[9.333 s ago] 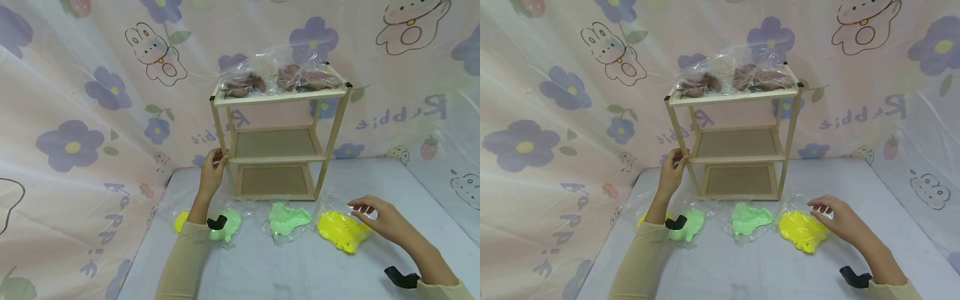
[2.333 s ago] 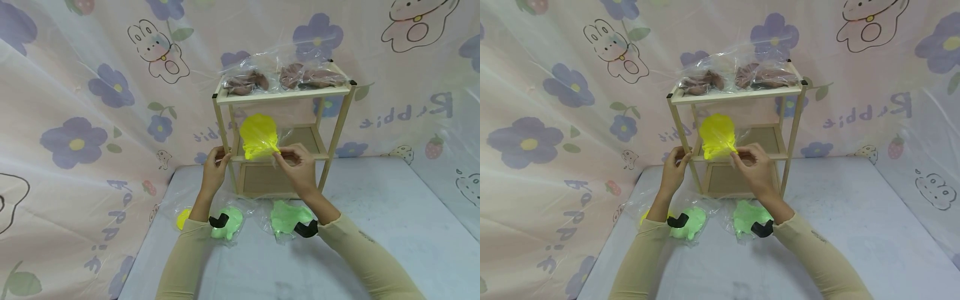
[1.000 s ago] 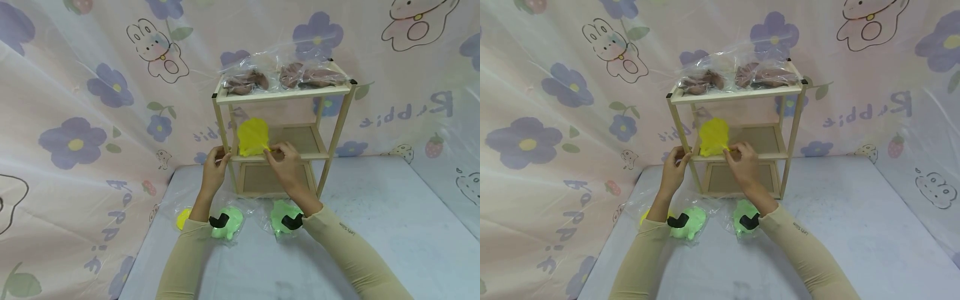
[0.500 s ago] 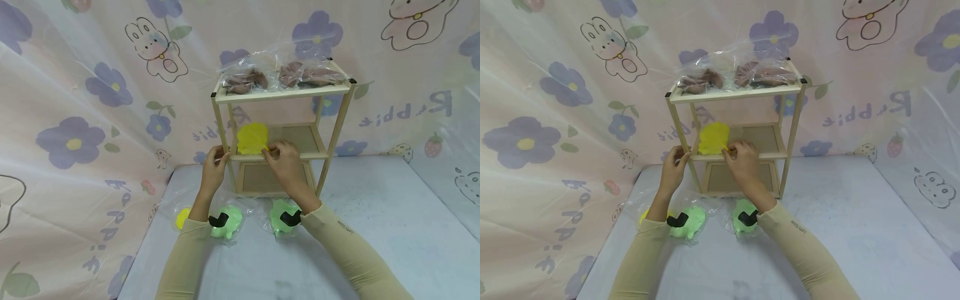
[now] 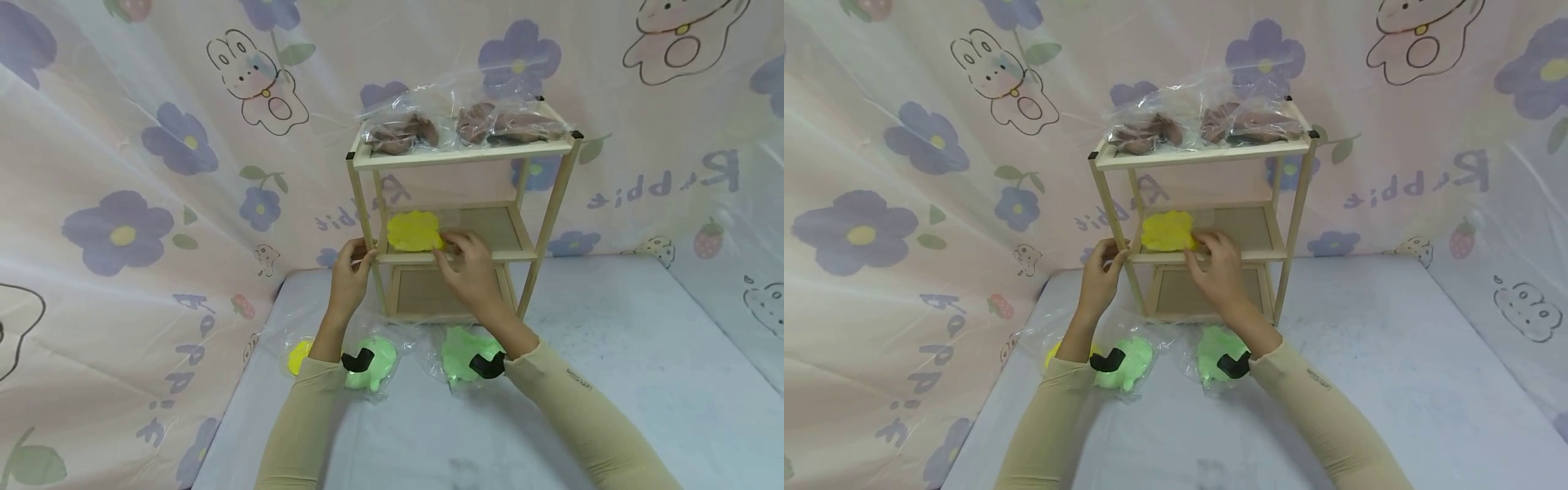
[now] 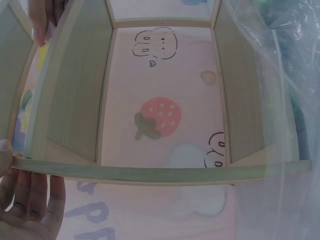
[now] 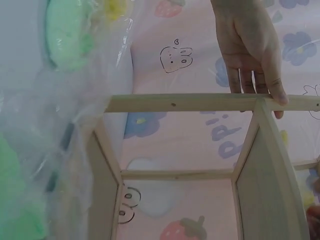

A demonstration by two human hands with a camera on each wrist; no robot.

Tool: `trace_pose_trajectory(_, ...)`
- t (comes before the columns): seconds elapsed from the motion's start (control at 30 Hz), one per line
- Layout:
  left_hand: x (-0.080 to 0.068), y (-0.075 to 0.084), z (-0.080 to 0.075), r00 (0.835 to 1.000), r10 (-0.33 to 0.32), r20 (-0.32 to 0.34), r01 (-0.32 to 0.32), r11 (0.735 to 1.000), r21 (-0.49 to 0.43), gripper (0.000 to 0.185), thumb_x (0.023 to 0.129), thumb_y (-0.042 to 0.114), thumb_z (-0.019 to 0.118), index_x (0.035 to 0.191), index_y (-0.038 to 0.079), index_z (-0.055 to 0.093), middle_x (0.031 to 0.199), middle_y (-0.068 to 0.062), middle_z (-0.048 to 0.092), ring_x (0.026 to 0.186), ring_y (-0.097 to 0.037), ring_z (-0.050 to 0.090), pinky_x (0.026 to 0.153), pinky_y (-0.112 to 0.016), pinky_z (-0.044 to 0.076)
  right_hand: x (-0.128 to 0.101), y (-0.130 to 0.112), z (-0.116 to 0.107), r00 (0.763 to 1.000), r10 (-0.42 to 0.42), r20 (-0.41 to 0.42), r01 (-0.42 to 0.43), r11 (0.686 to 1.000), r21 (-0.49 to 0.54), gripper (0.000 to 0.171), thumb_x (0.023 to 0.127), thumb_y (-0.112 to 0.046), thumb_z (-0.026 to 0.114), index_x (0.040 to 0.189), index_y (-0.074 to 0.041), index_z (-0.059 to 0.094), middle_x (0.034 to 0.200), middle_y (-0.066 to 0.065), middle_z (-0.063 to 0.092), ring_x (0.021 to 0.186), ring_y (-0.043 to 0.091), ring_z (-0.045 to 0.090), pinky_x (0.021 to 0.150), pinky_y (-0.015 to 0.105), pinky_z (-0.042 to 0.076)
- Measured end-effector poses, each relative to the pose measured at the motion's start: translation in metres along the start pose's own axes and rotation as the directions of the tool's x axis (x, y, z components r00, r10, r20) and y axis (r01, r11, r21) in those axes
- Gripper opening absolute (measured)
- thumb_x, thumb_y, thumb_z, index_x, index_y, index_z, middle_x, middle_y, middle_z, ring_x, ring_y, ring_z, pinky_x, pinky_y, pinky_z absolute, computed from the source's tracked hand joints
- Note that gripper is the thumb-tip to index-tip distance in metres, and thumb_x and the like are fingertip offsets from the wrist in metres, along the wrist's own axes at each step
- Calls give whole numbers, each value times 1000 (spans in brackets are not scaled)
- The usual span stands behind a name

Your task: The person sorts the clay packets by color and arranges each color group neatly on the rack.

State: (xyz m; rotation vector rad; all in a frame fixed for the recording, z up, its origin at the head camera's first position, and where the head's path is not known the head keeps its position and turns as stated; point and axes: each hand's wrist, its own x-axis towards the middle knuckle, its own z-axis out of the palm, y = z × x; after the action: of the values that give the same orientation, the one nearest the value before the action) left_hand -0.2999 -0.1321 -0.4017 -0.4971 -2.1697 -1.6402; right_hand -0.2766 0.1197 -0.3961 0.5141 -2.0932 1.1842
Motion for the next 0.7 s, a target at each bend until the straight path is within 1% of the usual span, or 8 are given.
trace_pose_trajectory(0.1,0,0,0,1000,-1,1,1,1000,-2,34,109,17,66,138,-1,62,128,-18,65,120,-31,64,108,-43,57,-8,3,-9,1000,-23,-5,24,997,73,33,100,-6,76,132,3,71,125,20,69,104,35,63,94,47,54)
trace_pose_trajectory(0.13,-1,0,0,1000,-1,1,1,1000,-1,34,109,16,66,138,-1,62,128,-18,65,120,-31,64,108,-43,57,-11,4,-12,1000,-29,-7,30,996,85,33,101,-6,75,133,3,70,127,19,68,106,34,63,95,46,54)
trace_pose_trajectory(0.2,0,0,0,1000,3,2,-3,1000,-3,33,109,15,65,138,-1,62,128,-18,65,120,-31,64,108,-44,56,-16,6,-18,999,-48,-24,50,995,89,33,101,-5,74,133,1,71,127,17,69,109,33,64,97,43,54)
trace_pose_trajectory(0.3,0,0,0,1000,4,1,-4,1000,-4,33,109,14,65,138,-1,62,128,-19,65,121,-32,64,108,-44,56,-22,9,-28,994,-98,-56,103,991,88,30,99,-1,74,129,0,73,123,16,69,108,34,64,97,37,53)
trace_pose_trajectory(0.43,0,0,0,1000,-2,4,2,1000,-4,33,109,16,65,138,0,62,128,-18,64,121,-31,64,109,-44,56,-26,15,-42,978,-174,-113,184,979,86,25,94,9,74,119,2,75,114,18,71,100,35,64,93,28,51)
trace_pose_trajectory(0.57,0,-1,0,1000,-2,2,2,1000,-2,34,109,18,65,138,0,62,128,-17,65,121,-30,64,109,-43,56,-29,19,-56,962,-222,-158,237,968,81,25,89,16,75,111,4,77,108,20,72,94,33,63,89,24,50)
trace_pose_trajectory(0.7,0,-2,0,1000,3,0,-3,1000,-1,35,109,19,66,138,0,62,128,-17,65,121,-30,64,108,-43,56,-29,14,-72,943,-257,-211,273,961,49,20,88,18,72,106,10,75,104,25,71,92,34,61,89,23,49)
